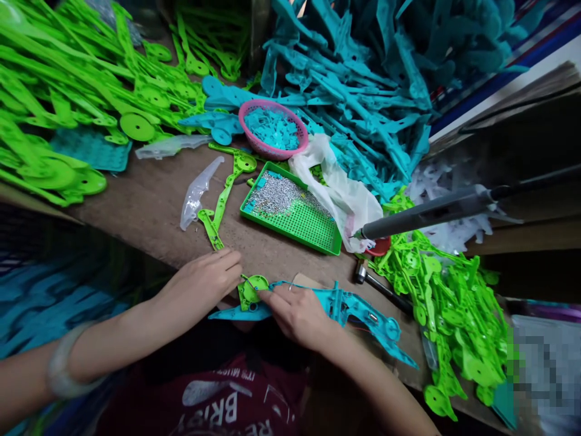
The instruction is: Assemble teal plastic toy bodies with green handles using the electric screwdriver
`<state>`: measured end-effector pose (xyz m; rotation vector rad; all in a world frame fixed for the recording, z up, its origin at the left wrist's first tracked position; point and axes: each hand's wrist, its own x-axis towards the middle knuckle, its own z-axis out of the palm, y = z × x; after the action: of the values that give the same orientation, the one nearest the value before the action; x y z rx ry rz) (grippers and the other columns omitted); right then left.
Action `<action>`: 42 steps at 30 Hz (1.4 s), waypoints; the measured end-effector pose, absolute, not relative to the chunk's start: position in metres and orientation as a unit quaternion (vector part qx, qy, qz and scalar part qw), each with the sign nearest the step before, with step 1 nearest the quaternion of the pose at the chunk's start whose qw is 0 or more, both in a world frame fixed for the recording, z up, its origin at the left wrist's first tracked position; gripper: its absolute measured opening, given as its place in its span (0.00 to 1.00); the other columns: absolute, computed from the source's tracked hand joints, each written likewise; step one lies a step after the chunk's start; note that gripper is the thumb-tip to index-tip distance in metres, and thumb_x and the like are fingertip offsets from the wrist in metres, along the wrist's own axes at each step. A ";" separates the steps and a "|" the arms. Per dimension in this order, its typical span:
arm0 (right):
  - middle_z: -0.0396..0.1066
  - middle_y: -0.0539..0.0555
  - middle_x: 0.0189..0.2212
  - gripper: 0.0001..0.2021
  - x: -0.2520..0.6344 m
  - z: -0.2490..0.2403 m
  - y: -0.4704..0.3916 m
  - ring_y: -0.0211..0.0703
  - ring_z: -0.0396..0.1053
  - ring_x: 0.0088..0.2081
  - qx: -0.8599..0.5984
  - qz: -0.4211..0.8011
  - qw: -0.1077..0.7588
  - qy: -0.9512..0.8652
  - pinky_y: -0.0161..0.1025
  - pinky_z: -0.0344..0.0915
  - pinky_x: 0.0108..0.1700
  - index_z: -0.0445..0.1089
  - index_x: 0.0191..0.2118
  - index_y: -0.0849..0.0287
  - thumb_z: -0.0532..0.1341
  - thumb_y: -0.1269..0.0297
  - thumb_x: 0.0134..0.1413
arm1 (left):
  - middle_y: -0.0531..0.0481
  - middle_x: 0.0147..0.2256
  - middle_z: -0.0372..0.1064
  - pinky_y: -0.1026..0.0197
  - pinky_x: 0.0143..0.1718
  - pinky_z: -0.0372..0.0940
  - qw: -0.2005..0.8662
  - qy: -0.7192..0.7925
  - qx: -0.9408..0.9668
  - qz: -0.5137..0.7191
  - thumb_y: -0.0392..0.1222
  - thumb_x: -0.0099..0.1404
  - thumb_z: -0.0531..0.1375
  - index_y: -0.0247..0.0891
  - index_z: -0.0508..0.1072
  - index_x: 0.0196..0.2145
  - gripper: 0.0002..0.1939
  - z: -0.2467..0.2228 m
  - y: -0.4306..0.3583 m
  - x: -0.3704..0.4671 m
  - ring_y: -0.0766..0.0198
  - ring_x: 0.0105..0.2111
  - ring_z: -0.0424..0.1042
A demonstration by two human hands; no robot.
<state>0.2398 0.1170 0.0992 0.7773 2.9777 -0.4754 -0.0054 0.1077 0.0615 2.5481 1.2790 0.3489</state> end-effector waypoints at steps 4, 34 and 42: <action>0.72 0.53 0.32 0.12 0.245 0.102 0.124 0.39 0.65 0.32 0.260 -0.152 0.024 0.953 0.37 0.55 0.31 0.67 0.53 0.61 0.51 0.70 0.68 | 0.49 0.32 0.64 0.54 0.38 0.63 0.137 0.450 0.873 0.131 0.34 0.72 0.54 0.36 0.69 0.30 0.11 0.061 0.108 -0.006 0.56 0.35 0.66; 0.71 0.54 0.32 0.10 0.262 0.090 0.131 0.41 0.64 0.34 0.238 -0.145 -0.025 0.960 0.39 0.58 0.37 0.69 0.48 0.62 0.53 0.67 0.68 | 0.48 0.33 0.68 0.55 0.37 0.62 0.150 0.476 0.865 0.052 0.39 0.69 0.59 0.38 0.69 0.28 0.10 0.075 0.123 -0.004 0.54 0.37 0.70; 0.71 0.53 0.34 0.16 0.260 0.085 0.130 0.41 0.65 0.34 0.243 -0.110 -0.021 0.964 0.39 0.55 0.33 0.67 0.56 0.59 0.58 0.61 0.66 | 0.49 0.34 0.67 0.55 0.38 0.64 0.209 0.485 0.841 0.116 0.43 0.73 0.54 0.38 0.71 0.32 0.12 0.067 0.115 -0.013 0.57 0.37 0.69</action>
<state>0.2604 0.1302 0.0846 0.7725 3.0677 -0.3492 -0.0132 0.1152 0.0673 2.3407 1.3488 0.3224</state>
